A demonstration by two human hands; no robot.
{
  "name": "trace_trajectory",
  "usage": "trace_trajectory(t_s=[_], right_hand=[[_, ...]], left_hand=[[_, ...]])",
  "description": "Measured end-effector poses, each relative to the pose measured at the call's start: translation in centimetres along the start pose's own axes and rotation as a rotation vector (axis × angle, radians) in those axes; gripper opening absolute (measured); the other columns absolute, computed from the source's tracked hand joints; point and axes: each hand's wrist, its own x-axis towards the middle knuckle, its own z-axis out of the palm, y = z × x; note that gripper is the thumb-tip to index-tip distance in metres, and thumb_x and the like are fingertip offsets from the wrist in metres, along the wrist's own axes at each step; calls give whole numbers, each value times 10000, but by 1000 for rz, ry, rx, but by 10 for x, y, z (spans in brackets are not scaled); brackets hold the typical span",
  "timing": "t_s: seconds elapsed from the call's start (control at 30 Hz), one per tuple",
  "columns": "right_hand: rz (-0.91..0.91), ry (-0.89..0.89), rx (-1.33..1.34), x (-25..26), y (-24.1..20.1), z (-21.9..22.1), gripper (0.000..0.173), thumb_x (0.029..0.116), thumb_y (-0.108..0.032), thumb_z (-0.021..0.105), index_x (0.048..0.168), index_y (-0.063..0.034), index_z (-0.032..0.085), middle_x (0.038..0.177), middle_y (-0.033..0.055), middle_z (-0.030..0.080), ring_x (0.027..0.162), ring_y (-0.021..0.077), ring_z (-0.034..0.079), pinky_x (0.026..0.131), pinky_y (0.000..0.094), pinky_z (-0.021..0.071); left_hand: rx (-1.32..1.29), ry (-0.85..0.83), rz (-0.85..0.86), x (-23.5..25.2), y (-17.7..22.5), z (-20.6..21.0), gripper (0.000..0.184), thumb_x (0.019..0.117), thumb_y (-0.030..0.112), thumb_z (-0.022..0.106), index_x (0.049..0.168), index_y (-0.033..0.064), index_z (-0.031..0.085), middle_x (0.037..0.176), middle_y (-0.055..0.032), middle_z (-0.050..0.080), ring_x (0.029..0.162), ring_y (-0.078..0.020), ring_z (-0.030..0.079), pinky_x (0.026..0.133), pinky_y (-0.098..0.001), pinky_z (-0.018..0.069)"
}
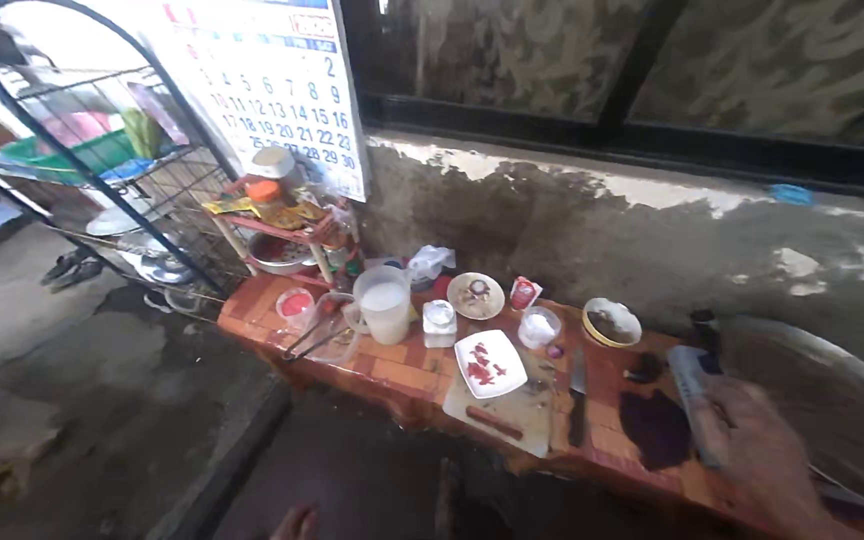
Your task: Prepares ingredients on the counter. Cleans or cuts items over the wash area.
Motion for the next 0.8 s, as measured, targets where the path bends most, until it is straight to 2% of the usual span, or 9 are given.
trace_trajectory(t_s=[0.17,0.27,0.4,0.47,0.5,0.57,0.6,0.67,0.8], right_hand=[[-184,32,274,50,-105,79,323,994,-189,542,1180,2,724,1199,234,693,983,362,719,811,519,605],[-273,64,396,85,-155,114,304,999,-193,548,1160,-19,739,1141,195,717,984,298,719,832,459,600],[-357,33,566,116,-221,154,289,1016,-207,552,1117,-23,751,1055,156,739,894,176,725,787,313,615],[-391,-49,610,120,-258,169,315,1033,-261,536,1041,-24,744,978,130,745,863,163,723,782,317,614],[-414,-99,606,119,-277,176,344,1043,-296,519,1006,-35,740,937,117,744,819,166,721,734,339,613],[-463,-140,590,114,-314,192,392,1058,-353,500,935,-60,728,855,93,726,743,165,709,645,350,600],[-465,-150,586,110,-333,200,397,1059,-357,507,921,-60,733,845,92,732,744,165,717,647,345,606],[-416,-190,581,101,-370,220,379,1049,-337,525,932,-54,748,861,92,734,774,163,721,690,334,612],[-248,-270,585,87,-456,259,268,1023,-248,594,982,-44,762,919,102,745,800,180,731,714,366,625]], left_hand=[[-59,113,173,87,96,-42,368,1048,219,553,1327,-17,601,1111,-190,714,925,-275,726,810,-482,616],[-208,192,182,134,152,-71,340,1064,212,523,1300,-14,618,1079,-160,727,876,-244,731,755,-428,624],[-391,222,192,211,206,-114,347,1082,229,497,1278,-35,608,1051,-160,724,828,-237,737,730,-409,637],[-452,239,158,258,231,-135,362,1088,248,492,1268,-47,600,1087,-174,721,855,-242,738,747,-409,631],[-466,245,135,284,241,-144,374,1089,257,489,1277,-50,591,1120,-185,709,882,-252,736,757,-415,627],[-468,229,98,341,258,-160,412,1090,267,479,1337,-58,535,1195,-224,659,948,-288,717,795,-437,618],[-458,212,73,369,264,-166,450,1090,285,481,1386,-54,501,1248,-248,627,986,-313,703,818,-451,609],[-437,156,10,427,273,-173,540,1084,362,493,1453,-30,453,1314,-282,581,1023,-357,676,842,-482,588],[-480,-14,-148,512,279,-171,619,1054,454,524,1453,-13,448,1295,-290,591,1012,-385,674,823,-515,589]])
